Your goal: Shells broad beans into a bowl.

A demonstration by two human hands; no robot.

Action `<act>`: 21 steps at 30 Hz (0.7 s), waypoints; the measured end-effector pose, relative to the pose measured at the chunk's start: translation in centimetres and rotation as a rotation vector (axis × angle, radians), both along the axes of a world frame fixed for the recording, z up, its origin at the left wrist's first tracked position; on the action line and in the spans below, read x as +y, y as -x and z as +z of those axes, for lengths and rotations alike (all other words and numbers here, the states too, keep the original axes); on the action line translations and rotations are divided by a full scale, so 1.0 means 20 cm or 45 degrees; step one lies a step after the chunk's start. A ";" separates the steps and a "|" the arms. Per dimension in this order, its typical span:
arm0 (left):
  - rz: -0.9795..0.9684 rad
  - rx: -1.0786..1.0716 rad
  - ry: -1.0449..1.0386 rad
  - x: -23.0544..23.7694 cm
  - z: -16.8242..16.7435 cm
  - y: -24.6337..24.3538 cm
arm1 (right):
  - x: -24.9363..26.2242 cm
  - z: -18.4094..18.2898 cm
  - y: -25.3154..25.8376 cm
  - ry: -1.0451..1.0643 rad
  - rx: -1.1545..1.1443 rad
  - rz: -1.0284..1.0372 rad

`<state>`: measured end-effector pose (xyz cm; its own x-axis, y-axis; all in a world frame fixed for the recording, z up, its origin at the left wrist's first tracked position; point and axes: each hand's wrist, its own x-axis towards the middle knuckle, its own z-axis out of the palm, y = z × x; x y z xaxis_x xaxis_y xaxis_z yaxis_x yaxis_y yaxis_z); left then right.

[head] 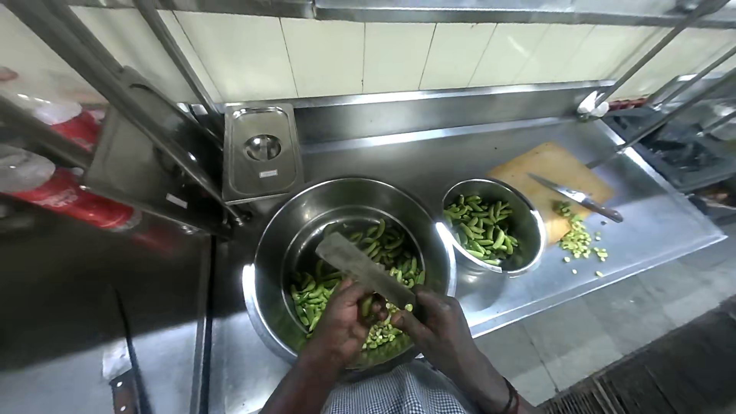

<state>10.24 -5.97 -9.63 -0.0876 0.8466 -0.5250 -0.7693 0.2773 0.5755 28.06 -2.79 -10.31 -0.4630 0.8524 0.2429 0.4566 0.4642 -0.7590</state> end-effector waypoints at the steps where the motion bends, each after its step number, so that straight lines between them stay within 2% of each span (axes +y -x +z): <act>1: 0.051 -0.003 0.030 0.01 0.00 0.01 | 0.00 0.01 -0.01 -0.019 -0.014 0.010; 6: 0.186 -0.048 0.078 0.04 -0.04 0.04 | 0.00 0.04 -0.02 0.040 -0.068 -0.006; 9: 0.096 -0.060 0.157 0.04 -0.12 0.01 | 0.00 0.06 -0.07 0.127 -0.005 -0.075; 13: -0.017 0.045 0.313 0.07 -0.18 -0.06 | 0.01 0.02 -0.19 0.146 0.147 -0.294; 16: -0.155 0.097 0.325 0.20 -0.10 -0.19 | 0.01 -0.02 -0.31 0.143 0.292 -0.454; 19: -0.313 0.143 0.082 0.45 0.07 -0.40 | 0.01 -0.03 -0.42 0.198 0.414 -0.575; 21: -0.466 0.271 -0.081 0.60 0.17 -0.49 | 0.01 0.00 -0.47 0.275 0.443 -0.648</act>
<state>20.04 6.02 -6.31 0.1239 0.8720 -0.4736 -0.4887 0.4690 0.7357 37.40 -2.61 -10.33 0.0865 0.9908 0.1045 0.2897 0.0753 -0.9541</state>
